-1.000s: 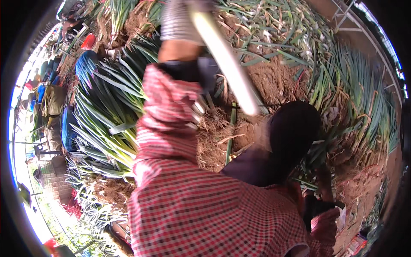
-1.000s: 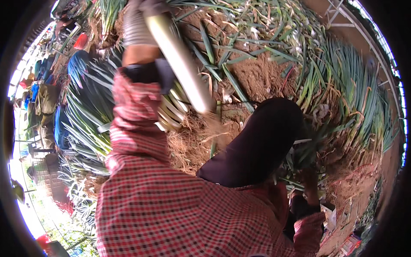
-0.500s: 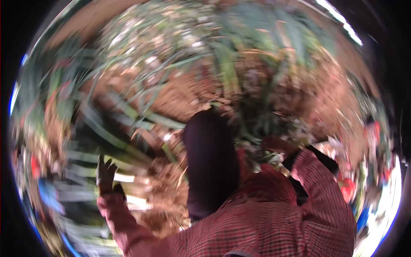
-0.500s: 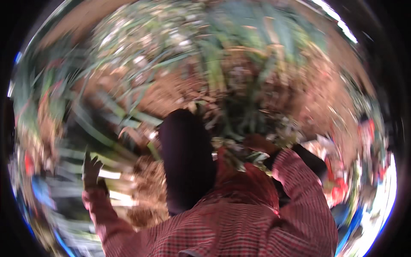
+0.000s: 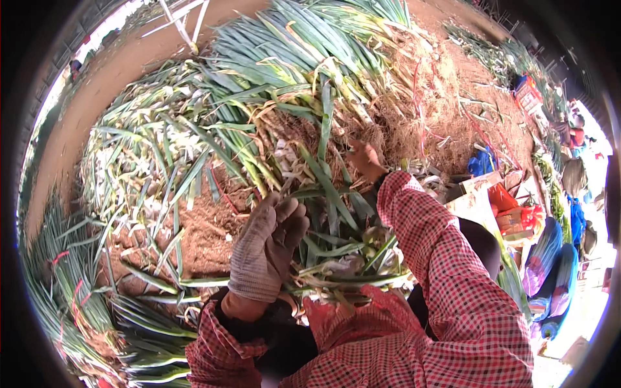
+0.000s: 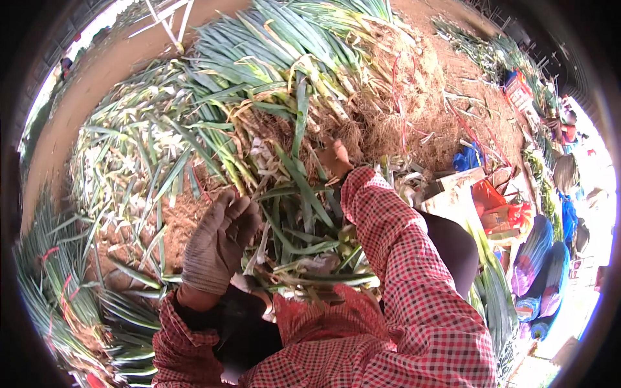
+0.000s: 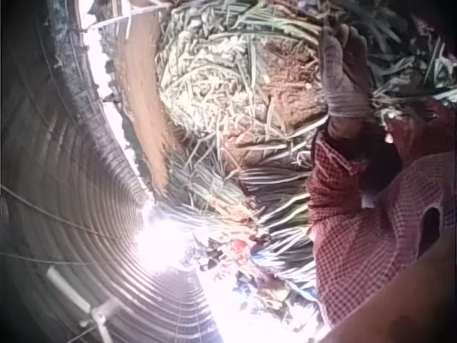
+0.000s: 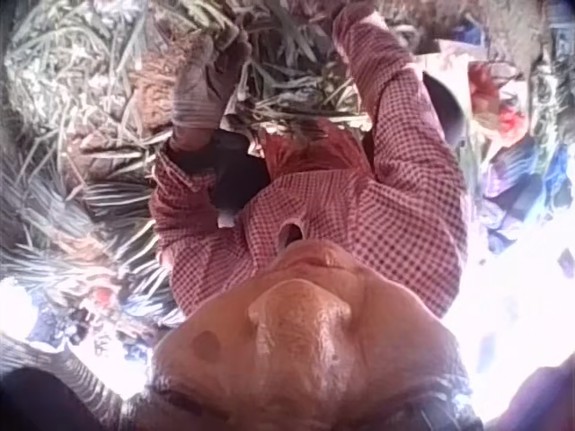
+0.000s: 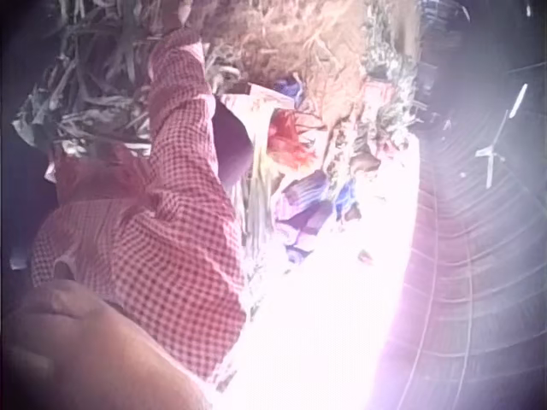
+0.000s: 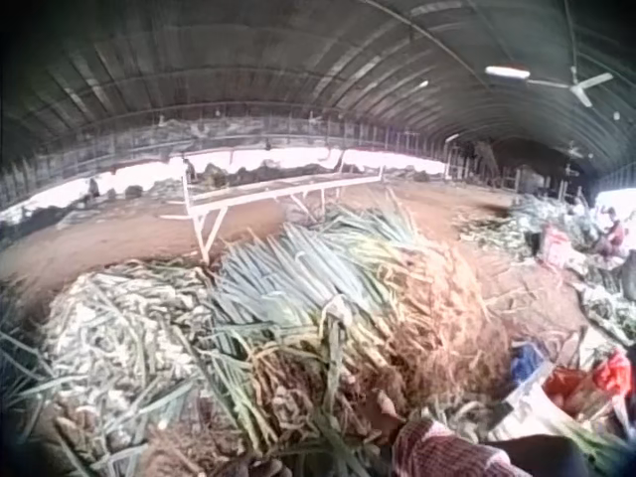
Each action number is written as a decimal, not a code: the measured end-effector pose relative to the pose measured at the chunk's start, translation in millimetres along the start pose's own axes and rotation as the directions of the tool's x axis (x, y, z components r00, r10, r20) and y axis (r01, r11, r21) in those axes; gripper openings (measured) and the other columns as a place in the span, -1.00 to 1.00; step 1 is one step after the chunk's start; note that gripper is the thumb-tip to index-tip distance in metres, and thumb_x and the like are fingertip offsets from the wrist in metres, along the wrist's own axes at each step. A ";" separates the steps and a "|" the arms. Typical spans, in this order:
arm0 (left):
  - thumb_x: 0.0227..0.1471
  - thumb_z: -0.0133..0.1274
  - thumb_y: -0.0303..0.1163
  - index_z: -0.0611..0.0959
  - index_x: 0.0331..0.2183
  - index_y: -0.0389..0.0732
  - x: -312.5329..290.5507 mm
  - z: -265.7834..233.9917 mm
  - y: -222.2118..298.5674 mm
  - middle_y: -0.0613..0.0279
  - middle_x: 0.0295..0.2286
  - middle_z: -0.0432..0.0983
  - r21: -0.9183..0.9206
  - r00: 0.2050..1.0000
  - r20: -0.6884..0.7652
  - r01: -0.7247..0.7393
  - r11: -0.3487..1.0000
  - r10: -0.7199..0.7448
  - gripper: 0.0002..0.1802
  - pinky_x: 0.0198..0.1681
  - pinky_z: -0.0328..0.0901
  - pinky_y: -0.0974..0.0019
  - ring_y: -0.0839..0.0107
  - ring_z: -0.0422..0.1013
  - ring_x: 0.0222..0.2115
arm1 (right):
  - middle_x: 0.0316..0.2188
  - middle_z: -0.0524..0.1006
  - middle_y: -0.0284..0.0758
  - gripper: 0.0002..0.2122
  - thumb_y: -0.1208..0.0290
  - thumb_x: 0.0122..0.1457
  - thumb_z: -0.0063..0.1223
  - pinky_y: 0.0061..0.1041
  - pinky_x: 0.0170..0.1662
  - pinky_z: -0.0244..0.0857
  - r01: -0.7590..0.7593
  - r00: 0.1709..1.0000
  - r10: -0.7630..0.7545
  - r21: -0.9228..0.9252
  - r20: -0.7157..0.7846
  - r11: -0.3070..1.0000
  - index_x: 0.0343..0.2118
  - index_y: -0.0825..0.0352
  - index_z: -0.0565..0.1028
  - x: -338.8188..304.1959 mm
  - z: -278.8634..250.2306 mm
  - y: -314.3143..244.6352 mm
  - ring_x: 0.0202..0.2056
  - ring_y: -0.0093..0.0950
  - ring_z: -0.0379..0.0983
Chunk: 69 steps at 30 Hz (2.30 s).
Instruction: Peeling the outer layers of harvested leeks and sorting them.
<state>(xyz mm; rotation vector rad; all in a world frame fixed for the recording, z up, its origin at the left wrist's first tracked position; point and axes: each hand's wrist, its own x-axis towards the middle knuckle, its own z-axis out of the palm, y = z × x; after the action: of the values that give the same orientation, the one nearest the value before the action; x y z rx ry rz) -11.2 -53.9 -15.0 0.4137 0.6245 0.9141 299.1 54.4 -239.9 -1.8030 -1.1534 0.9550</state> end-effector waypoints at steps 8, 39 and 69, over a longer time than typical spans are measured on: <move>0.03 -0.12 -0.29 0.42 -0.21 -0.25 36.3 -18.5 -1.6 0.15 -0.31 0.41 0.159 0.963 -0.271 0.051 0.986 -0.006 -0.70 -0.08 0.22 0.21 0.27 0.33 -0.22 | 0.12 0.02 -0.26 -0.37 0.06 0.04 -0.16 -0.01 0.08 -0.16 -0.287 0.948 0.163 -0.514 -0.273 0.809 0.14 0.15 -0.05 108.0 -52.9 37.4 0.12 -0.26 -0.04; -0.05 -0.08 0.06 0.31 -0.10 -0.11 91.9 -60.1 51.7 0.23 -0.25 0.34 -0.222 0.678 -0.318 -0.732 0.644 0.662 -0.43 -0.29 0.30 0.24 0.35 0.30 -0.29 | -0.39 0.43 -0.14 -0.57 0.25 -0.05 0.08 -0.33 -0.25 0.27 0.824 0.554 -0.725 -0.388 0.408 0.412 -0.16 0.43 0.35 -171.1 -23.4 -189.7 -0.33 -0.32 0.38; -0.24 -0.33 0.43 0.11 0.05 -0.18 64.7 -95.8 75.1 0.05 -0.07 0.20 -0.153 0.813 -0.133 -0.582 0.799 0.567 0.01 -0.03 0.16 0.13 0.16 0.20 -0.09 | -0.59 0.42 -0.07 -0.51 0.21 0.03 0.01 -0.45 -0.56 0.26 0.816 0.570 -0.696 -0.206 0.436 0.539 -0.14 0.56 0.20 -153.8 129.3 -261.1 -0.57 -0.36 0.43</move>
<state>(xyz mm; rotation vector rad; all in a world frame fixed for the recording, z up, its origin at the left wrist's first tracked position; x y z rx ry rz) -89.8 48.0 -64.3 0.4046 0.4819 1.5718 45.8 12.8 -33.4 -1.1546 -2.2264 0.4618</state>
